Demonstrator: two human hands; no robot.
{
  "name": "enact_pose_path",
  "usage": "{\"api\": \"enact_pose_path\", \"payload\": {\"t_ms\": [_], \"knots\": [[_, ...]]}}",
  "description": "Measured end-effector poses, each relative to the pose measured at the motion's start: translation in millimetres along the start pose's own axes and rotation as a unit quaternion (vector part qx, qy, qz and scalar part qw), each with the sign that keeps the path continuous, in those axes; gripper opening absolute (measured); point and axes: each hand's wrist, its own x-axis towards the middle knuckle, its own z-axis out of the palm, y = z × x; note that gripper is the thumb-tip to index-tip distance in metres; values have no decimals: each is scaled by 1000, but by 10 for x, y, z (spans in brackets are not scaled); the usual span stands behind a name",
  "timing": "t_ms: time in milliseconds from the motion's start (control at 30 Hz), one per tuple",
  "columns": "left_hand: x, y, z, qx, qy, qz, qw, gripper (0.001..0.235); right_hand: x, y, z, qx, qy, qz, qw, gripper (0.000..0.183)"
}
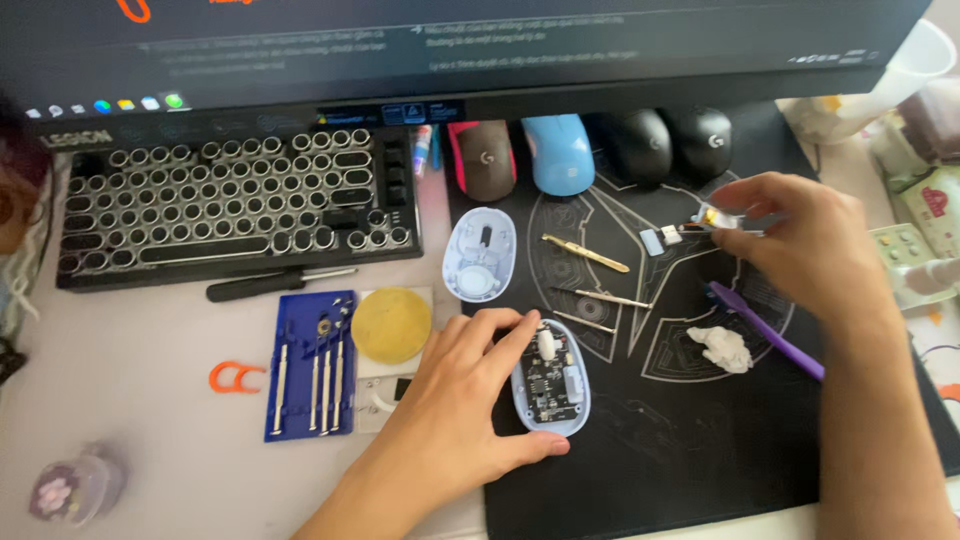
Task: The person disassembles a light blue wireless mouse, removes the internal circuit board, and uses a small metal tool to scrape and clean the surface of the board. The person then reinserts the circuit board into the mouse casing.
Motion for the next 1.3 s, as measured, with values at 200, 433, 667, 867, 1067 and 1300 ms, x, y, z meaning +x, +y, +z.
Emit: {"api": "enact_pose_path", "payload": {"t_ms": [200,433,667,867,1067,1300], "knots": [[14,-12,-41,18,20,43,999,118,106,264,141,42,33,-50,997,43],[-27,-76,-459,-89,34,12,995,76,310,702,430,171,40,-112,978,37],[-256,-570,-1369,-31,96,-163,981,9,1236,1929,1199,167,47,-178,969,27],[-270,-555,-1392,-28,67,-199,977,3,791,825,973,172,43,-183,967,21],[-256,-558,-1355,-34,16,-232,972,8,-1041,-1106,430,73,8,-487,870,16],[-273,-599,-1293,4,9,-169,986,7,-1441,-1738,918,29,-107,-529,842,17]]}}
